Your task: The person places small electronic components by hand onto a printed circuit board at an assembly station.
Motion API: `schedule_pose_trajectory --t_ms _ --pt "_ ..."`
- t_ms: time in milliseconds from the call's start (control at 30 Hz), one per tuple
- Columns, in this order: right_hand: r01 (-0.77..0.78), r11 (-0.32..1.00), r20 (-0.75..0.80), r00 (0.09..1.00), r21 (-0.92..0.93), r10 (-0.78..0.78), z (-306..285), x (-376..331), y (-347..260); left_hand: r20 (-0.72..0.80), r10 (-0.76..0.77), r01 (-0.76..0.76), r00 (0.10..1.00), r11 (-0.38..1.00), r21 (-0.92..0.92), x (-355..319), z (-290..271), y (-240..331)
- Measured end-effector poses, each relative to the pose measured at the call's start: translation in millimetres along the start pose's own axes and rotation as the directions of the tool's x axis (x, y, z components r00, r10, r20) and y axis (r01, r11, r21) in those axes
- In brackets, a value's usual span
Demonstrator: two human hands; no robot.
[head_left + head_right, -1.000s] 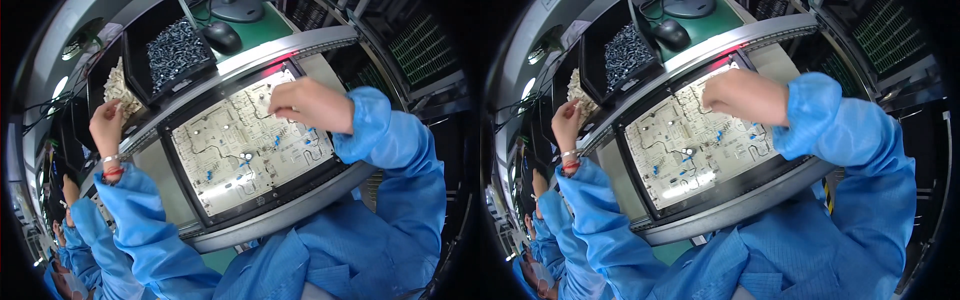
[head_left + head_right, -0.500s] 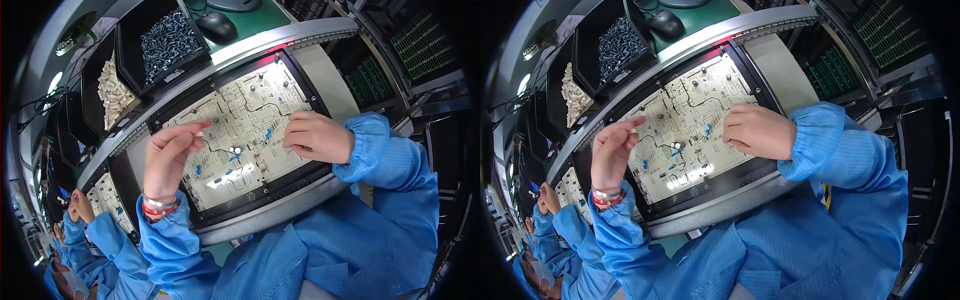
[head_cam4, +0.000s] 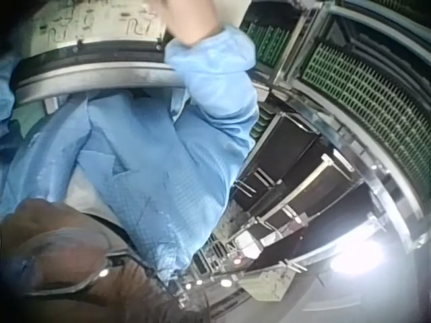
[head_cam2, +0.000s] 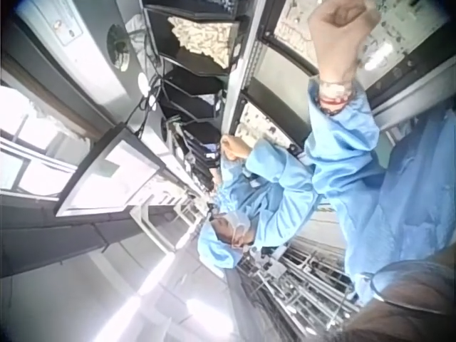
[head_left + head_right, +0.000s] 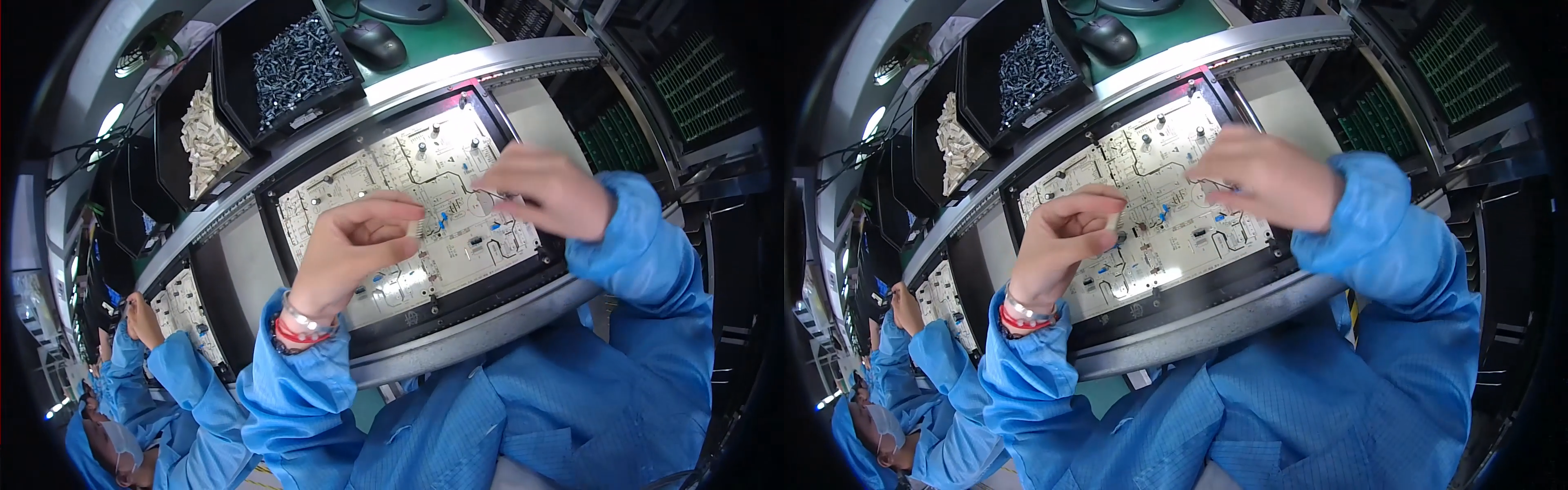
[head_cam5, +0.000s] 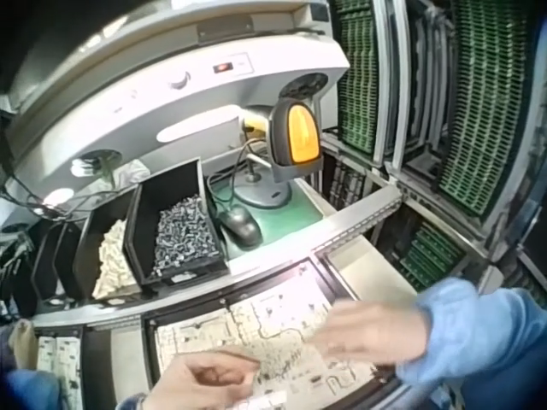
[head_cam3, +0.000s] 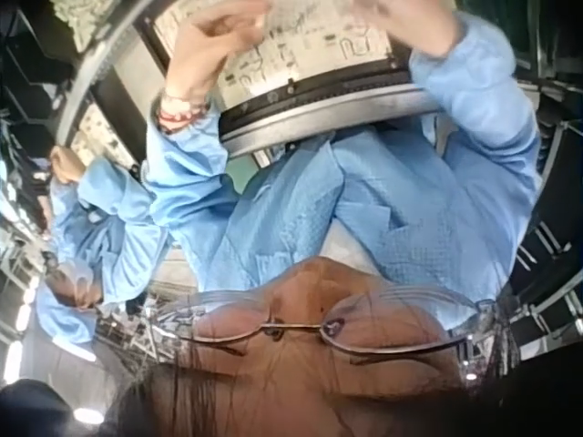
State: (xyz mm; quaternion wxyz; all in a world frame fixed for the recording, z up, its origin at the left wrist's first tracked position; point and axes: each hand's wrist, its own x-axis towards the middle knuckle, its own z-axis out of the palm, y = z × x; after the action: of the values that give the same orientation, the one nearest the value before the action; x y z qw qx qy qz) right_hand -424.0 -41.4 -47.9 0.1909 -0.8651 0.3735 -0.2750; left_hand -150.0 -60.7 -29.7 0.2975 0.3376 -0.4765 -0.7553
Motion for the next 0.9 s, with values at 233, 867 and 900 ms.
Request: schedule_pose_trajectory --t_ms 233,867,900 --pt "-0.174 0.985 -0.233 0.958 -0.006 0.168 -28.7 -1.9 58.9 0.064 0.144 -0.158 0.987 0.896 0.416 54.3 40.0 -23.2" --pt "-0.118 0.989 -0.182 0.974 0.088 0.132 24.4 -7.9 51.9 0.095 0.397 -0.277 0.913 0.433 0.858 96.3 50.2 -48.0" --pt "-0.121 0.989 -0.181 0.974 0.090 0.135 28.6 -7.1 50.2 0.088 0.389 -0.267 0.917 0.434 0.861 95.5 50.0 -48.5"
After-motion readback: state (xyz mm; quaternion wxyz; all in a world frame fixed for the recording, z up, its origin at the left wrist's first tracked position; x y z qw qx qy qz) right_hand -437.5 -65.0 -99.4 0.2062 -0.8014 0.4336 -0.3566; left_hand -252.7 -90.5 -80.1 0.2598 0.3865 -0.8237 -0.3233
